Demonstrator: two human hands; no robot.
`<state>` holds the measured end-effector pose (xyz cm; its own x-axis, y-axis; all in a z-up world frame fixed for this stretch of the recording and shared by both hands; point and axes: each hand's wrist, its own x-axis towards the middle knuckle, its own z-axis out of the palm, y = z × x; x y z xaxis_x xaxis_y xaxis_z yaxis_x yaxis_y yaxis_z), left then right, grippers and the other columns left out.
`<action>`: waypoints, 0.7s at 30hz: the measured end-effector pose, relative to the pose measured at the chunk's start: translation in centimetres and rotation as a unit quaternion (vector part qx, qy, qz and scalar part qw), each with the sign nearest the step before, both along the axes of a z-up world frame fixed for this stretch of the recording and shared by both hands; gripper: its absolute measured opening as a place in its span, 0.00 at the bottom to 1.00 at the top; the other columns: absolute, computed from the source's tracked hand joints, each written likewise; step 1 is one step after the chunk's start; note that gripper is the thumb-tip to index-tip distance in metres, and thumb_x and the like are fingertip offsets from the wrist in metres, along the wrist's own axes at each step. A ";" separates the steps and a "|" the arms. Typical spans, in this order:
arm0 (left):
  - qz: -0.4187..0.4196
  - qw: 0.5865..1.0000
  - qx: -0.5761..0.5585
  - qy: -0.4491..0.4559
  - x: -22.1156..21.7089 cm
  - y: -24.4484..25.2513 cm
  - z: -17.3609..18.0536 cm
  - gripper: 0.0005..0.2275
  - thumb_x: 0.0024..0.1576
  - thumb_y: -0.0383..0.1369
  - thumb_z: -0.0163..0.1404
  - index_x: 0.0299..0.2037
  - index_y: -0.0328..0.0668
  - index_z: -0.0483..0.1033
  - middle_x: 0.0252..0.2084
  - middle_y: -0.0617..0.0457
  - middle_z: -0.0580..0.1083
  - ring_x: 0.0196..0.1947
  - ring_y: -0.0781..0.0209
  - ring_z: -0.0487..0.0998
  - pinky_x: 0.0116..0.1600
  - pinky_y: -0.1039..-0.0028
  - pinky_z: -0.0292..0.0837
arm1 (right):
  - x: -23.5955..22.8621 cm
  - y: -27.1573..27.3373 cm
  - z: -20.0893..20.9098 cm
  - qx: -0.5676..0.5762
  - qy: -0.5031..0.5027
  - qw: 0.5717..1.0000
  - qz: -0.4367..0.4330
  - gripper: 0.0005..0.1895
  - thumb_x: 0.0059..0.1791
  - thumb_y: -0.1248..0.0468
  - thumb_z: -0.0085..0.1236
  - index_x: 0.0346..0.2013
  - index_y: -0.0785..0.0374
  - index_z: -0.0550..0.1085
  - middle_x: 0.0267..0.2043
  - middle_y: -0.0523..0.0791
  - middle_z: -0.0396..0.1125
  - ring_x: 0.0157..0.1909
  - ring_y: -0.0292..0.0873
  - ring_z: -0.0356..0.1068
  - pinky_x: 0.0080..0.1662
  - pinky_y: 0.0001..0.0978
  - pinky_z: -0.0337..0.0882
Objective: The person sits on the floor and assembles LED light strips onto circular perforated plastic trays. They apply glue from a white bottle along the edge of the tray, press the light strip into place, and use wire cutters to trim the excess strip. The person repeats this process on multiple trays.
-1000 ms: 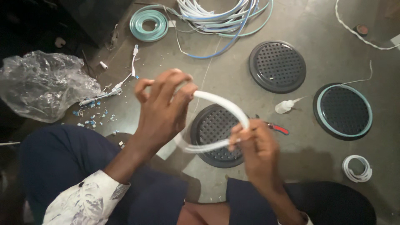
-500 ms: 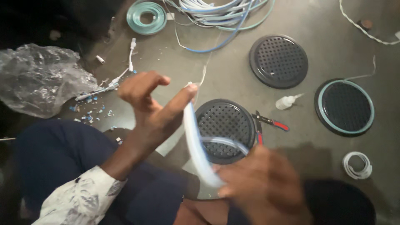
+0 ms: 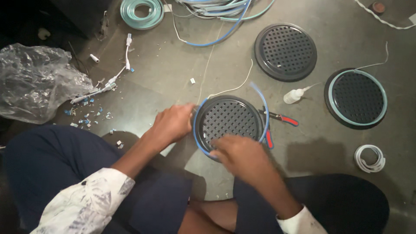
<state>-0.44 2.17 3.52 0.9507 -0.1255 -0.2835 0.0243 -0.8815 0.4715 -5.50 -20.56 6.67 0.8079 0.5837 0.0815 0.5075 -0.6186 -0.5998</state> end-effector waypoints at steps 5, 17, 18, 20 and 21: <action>0.053 0.995 -0.079 0.011 0.5 0.3 -3.3 0.17 0.59 0.42 0.51 0.49 0.37 0.75 0.39 0.37 0.80 0.43 0.37 0.81 0.49 0.52 0.75 | 3.0 -4.6 -1.5 -0.154 0.060 0.960 -0.228 0.16 0.50 0.53 0.58 0.46 0.60 0.76 0.44 0.52 0.71 0.46 0.59 0.72 0.45 0.51 0.71; 0.037 0.998 -0.044 0.012 -0.1 -0.9 -5.3 0.23 0.49 0.39 0.62 0.49 0.34 0.68 0.39 0.31 0.78 0.43 0.31 0.79 0.50 0.49 0.74 | 5.5 -8.0 -7.2 -0.101 0.012 0.949 -0.298 0.10 0.51 0.63 0.57 0.43 0.65 0.72 0.42 0.55 0.69 0.48 0.60 0.70 0.50 0.51 0.69; 0.040 0.998 -0.053 -0.006 -0.2 -0.8 -5.4 0.23 0.48 0.37 0.61 0.50 0.34 0.68 0.39 0.31 0.77 0.43 0.30 0.79 0.49 0.48 0.74 | 5.5 -7.7 -7.1 -0.087 0.001 0.953 -0.291 0.08 0.51 0.65 0.56 0.42 0.65 0.72 0.42 0.55 0.70 0.47 0.60 0.70 0.50 0.51 0.69; 0.040 0.998 -0.038 0.017 -0.4 -0.9 -5.3 0.22 0.50 0.36 0.61 0.50 0.34 0.68 0.40 0.31 0.77 0.44 0.30 0.79 0.50 0.49 0.75 | 5.4 -6.7 -7.0 -0.067 0.061 0.946 -0.311 0.10 0.50 0.63 0.56 0.43 0.65 0.71 0.41 0.56 0.71 0.46 0.59 0.71 0.49 0.50 0.70; 0.040 0.998 -0.031 0.029 -0.5 -1.0 -5.3 0.22 0.50 0.36 0.60 0.50 0.34 0.68 0.41 0.31 0.76 0.45 0.30 0.79 0.50 0.49 0.75 | 5.4 -6.3 -6.8 -0.058 0.091 0.941 -0.321 0.11 0.50 0.62 0.56 0.43 0.65 0.71 0.41 0.56 0.71 0.45 0.59 0.72 0.48 0.49 0.70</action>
